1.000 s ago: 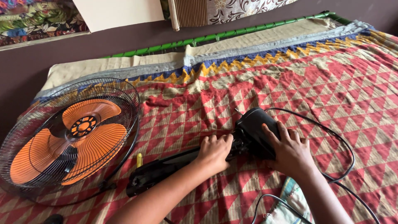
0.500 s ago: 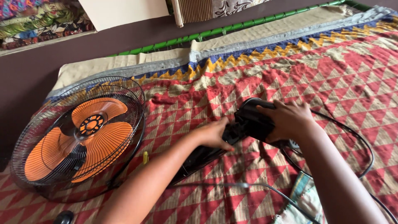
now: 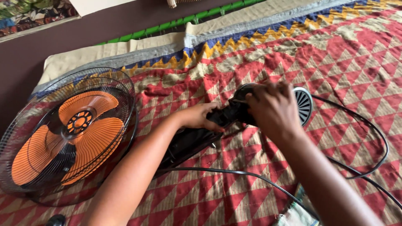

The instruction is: The person disassembles the rear motor housing of an electric fan, removes a small internal component, and wipes it with a cloth. The fan head and blades remain attached to the stand throughout the clip.

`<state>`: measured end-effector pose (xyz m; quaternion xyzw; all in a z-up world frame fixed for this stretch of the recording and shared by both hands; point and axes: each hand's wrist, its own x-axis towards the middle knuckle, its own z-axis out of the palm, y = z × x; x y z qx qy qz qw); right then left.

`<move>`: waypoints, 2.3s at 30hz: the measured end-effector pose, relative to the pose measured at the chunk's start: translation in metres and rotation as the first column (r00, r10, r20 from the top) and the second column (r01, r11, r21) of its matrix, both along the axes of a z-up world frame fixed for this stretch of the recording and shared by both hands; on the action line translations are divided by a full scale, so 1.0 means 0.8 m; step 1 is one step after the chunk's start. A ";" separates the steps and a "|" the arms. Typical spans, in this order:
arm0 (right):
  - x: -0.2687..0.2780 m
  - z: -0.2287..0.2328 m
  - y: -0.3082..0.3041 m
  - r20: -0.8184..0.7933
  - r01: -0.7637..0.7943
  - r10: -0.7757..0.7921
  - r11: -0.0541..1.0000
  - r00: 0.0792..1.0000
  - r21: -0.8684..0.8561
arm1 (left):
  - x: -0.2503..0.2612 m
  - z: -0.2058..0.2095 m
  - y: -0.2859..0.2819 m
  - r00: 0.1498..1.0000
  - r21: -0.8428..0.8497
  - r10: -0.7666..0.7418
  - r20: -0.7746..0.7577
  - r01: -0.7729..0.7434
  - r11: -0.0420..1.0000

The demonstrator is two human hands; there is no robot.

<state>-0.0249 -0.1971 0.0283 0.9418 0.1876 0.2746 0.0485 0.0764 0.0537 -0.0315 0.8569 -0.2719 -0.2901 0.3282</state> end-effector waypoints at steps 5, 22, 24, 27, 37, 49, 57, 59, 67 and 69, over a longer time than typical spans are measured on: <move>-0.049 -0.056 0.000 0.376 -0.368 0.275 0.907 0.885 0.203 | 0.013 -0.008 0.008 0.998 0.097 0.047 -0.040 -0.043 0.994; -0.049 -0.176 0.038 -0.259 -0.047 0.439 0.574 0.860 0.818 | 0.010 -0.007 0.013 0.998 0.004 0.013 -0.069 -0.013 1.000; -0.048 -0.178 0.039 -0.280 -0.017 0.460 0.542 0.842 0.840 | 0.011 -0.008 0.014 0.997 0.035 0.050 -0.065 -0.048 0.998; -0.050 -0.180 0.040 -0.291 0.029 0.446 0.507 0.846 0.862 | 0.012 -0.016 0.014 0.992 0.086 0.114 -0.059 -0.108 0.990; -0.045 -0.216 0.031 -0.158 0.251 0.765 -0.006 0.625 0.968 | -0.013 -0.034 0.009 0.977 -0.185 0.052 0.205 -0.013 0.983; -0.041 -0.281 0.012 -0.299 0.367 0.720 0.067 0.627 0.928 | -0.049 -0.016 -0.009 0.870 -0.212 -0.043 0.491 0.168 0.963; -0.061 -0.268 0.028 -0.291 0.261 0.808 0.176 0.512 0.949 | -0.069 0.000 -0.012 0.787 -0.007 -0.098 0.610 0.128 0.992; -0.063 -0.262 0.031 -0.294 0.216 0.799 0.210 0.524 0.954 | -0.072 0.003 -0.013 0.777 0.013 -0.095 0.623 0.112 0.994; -0.060 -0.258 0.041 -0.362 0.062 0.696 0.416 0.619 0.907 | -0.075 0.000 -0.019 0.789 0.054 -0.091 0.608 0.073 0.996; -0.062 -0.254 0.042 -0.374 0.043 0.653 0.464 0.659 0.885 | -0.068 -0.001 -0.017 0.830 0.031 -0.096 0.550 0.095 0.995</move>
